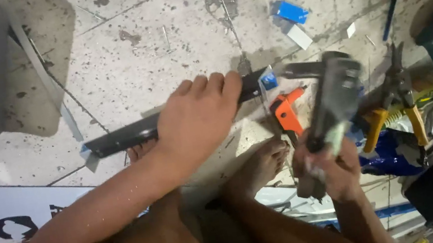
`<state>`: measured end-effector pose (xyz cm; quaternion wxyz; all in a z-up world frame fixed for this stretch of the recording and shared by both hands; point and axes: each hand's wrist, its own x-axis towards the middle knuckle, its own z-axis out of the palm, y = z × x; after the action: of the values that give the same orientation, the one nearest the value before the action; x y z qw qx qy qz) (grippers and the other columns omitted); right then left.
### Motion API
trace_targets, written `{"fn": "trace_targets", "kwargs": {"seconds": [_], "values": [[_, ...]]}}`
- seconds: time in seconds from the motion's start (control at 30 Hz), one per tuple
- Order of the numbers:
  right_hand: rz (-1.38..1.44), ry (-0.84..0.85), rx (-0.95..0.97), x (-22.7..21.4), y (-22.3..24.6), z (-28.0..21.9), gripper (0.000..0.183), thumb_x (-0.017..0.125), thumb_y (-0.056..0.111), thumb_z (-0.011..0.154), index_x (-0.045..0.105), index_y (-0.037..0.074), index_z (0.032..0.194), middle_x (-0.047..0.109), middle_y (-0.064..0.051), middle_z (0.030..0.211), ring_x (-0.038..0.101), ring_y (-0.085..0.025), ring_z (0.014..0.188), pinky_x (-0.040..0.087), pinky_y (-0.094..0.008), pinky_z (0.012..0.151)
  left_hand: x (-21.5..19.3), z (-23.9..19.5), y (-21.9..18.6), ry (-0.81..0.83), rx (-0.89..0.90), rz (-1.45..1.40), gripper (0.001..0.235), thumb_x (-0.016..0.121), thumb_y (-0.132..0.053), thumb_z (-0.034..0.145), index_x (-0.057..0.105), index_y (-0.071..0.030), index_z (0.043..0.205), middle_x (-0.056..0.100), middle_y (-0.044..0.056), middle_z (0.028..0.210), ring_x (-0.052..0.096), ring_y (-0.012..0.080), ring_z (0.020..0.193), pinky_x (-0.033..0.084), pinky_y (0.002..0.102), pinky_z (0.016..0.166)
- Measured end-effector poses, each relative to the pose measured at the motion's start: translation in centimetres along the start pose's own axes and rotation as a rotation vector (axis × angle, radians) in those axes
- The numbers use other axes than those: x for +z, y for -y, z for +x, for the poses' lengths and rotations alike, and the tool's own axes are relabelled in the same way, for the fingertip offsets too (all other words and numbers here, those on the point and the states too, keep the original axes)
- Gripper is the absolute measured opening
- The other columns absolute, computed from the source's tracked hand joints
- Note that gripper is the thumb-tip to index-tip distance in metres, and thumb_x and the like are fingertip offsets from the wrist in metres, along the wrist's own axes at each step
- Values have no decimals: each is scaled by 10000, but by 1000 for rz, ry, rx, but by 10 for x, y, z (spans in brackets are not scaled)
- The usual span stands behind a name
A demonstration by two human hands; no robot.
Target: Drilling holes into metal profiles and joining them using a manual rivet gun.
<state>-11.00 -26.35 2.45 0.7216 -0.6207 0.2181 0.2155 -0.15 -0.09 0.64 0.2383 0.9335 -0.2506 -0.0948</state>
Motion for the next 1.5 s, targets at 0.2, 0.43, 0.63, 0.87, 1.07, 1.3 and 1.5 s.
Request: {"fn": "trace_targets", "kwargs": {"seconds": [0.2,0.43,0.63,0.87,1.07,1.3,1.5], "values": [[-208,53,-8,2,10,4,102,638,-100,676,629,-141,769,570,-162,524,562,-195,408,451,-258,439,-7,-3,-8,-127,-14,90,110,611,-122,874,650,-46,944,646,103,722,662,231,613,539,318,614],[142,86,-331,-36,-33,1,464,359,158,923,328,-11,1354,550,-273,596,557,-333,414,490,-377,410,-14,-4,-9,-105,-19,102,120,640,-125,864,652,-49,956,653,104,727,681,240,619,550,334,615],[124,59,-323,-19,-14,7,429,416,119,926,383,9,1339,571,-205,770,579,-264,592,520,-316,530,-8,-4,-5,-144,-26,78,84,606,-86,879,652,-47,937,633,102,704,655,237,583,529,324,599],[98,37,-318,-12,14,22,391,494,68,930,458,37,1319,597,-113,1007,609,-171,836,559,-233,693,-6,-8,0,-93,-38,40,124,623,-98,880,664,-28,974,658,118,741,677,249,619,543,354,625],[70,37,-292,-7,38,27,373,558,29,933,518,62,1303,617,-39,1197,631,-95,1031,589,-166,824,-3,-6,-1,-178,-66,265,245,577,16,725,603,-119,928,511,-17,602,456,106,476,377,242,480],[-1254,-466,-799,-57,22,81,375,805,19,901,543,-129,1126,669,-245,975,657,-294,780,523,-360,533,-7,-6,-3,-85,-94,225,294,606,-31,723,624,-118,1003,568,-16,618,515,126,460,404,257,462],[-1596,-591,-571,-65,9,97,575,1021,104,711,585,16,1075,646,-170,1074,608,-303,929,531,-435,672,-5,-6,0,-119,-107,207,138,632,-86,806,585,-113,933,543,-33,588,515,116,457,375,245,456]]}}
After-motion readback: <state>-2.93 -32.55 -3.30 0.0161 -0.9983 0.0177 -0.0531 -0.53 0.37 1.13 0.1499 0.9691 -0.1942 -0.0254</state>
